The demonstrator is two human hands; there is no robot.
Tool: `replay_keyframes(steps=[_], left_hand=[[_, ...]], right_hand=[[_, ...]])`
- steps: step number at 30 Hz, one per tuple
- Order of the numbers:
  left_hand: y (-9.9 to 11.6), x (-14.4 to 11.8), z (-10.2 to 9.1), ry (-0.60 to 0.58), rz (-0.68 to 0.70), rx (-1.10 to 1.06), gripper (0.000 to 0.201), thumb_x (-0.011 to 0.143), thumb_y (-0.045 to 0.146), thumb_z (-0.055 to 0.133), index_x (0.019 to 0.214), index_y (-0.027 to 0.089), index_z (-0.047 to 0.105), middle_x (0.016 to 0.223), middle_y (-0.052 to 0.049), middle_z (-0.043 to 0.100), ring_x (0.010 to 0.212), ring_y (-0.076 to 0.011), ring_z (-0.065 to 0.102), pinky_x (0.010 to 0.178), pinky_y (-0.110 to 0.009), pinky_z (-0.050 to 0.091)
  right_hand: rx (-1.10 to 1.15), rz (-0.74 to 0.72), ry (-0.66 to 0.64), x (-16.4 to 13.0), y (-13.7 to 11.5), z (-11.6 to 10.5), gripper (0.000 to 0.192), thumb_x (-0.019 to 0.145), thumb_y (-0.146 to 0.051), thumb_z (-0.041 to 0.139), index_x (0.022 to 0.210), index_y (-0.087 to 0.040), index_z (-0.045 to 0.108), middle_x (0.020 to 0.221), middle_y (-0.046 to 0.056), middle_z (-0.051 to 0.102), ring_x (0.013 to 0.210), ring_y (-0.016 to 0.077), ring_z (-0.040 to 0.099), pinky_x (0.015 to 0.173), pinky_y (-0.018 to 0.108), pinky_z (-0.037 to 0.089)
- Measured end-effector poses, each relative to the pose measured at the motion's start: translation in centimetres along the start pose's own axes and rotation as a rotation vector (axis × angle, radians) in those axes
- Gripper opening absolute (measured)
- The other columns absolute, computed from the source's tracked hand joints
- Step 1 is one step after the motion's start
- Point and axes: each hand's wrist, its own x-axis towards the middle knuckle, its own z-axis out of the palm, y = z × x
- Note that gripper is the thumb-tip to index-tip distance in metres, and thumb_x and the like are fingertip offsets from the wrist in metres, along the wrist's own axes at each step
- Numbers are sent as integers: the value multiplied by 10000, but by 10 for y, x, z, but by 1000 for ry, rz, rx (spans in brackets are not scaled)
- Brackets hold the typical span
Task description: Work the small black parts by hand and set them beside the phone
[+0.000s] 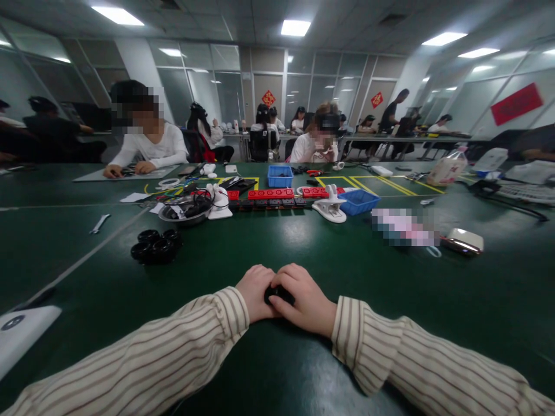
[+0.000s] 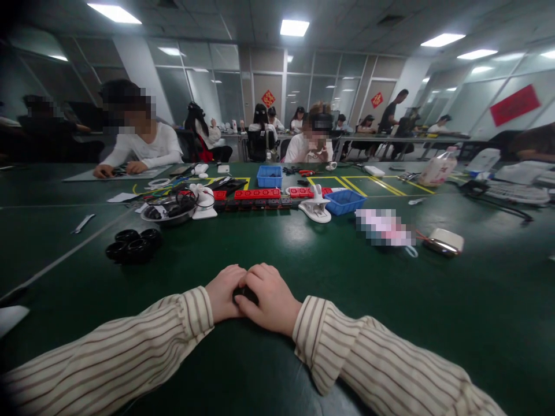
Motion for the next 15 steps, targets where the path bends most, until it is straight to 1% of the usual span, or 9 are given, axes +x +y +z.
replay_keyframes(steps=[1, 3, 6, 9, 12, 15], left_hand=[[-1, 0, 0, 1, 1, -1, 334, 552, 361, 728, 671, 172, 479, 693, 13, 502, 721, -189, 501, 777, -355, 392], [-3, 1, 1, 7, 10, -13, 279, 552, 276, 705, 636, 173, 460, 675, 20, 492, 711, -178, 495, 754, -330, 389], [-9, 2, 1, 6, 59, -46, 260, 535, 246, 696, 604, 172, 456, 654, 30, 484, 690, -163, 488, 715, -302, 378], [-15, 4, 3, -16, 129, -84, 249, 518, 245, 700, 586, 170, 472, 634, 40, 488, 674, -152, 493, 702, -293, 368], [-19, 5, 4, -48, 183, -112, 249, 508, 291, 706, 615, 174, 514, 650, 38, 523, 699, -161, 516, 758, -312, 375], [-20, 6, 3, -101, 232, -120, 271, 529, 337, 698, 702, 181, 560, 738, 14, 580, 776, -189, 543, 831, -344, 375]], right_hand=[[7, -9, -3, 0, -1, 0, 141, 800, -246, 488, 867, -134, 540, 870, 65, 520, 810, 168, 450, 744, 319, 376], [23, -35, -1, 1, -1, -1, 134, 790, -222, 473, 866, -135, 541, 869, 64, 530, 810, 167, 456, 744, 318, 377], [45, -97, 2, 2, -2, -1, 137, 779, -187, 435, 848, -135, 542, 858, 65, 547, 817, 168, 470, 749, 323, 382], [75, -184, 3, 3, -3, -2, 160, 756, -144, 396, 829, -141, 539, 839, 59, 564, 828, 165, 491, 768, 327, 390], [127, -298, -6, 3, -3, -2, 171, 728, -115, 375, 802, -147, 526, 835, 49, 578, 837, 153, 515, 809, 328, 398], [152, -362, -31, 4, -4, -2, 179, 717, -108, 366, 799, -150, 519, 847, 44, 585, 846, 144, 531, 865, 338, 390]])
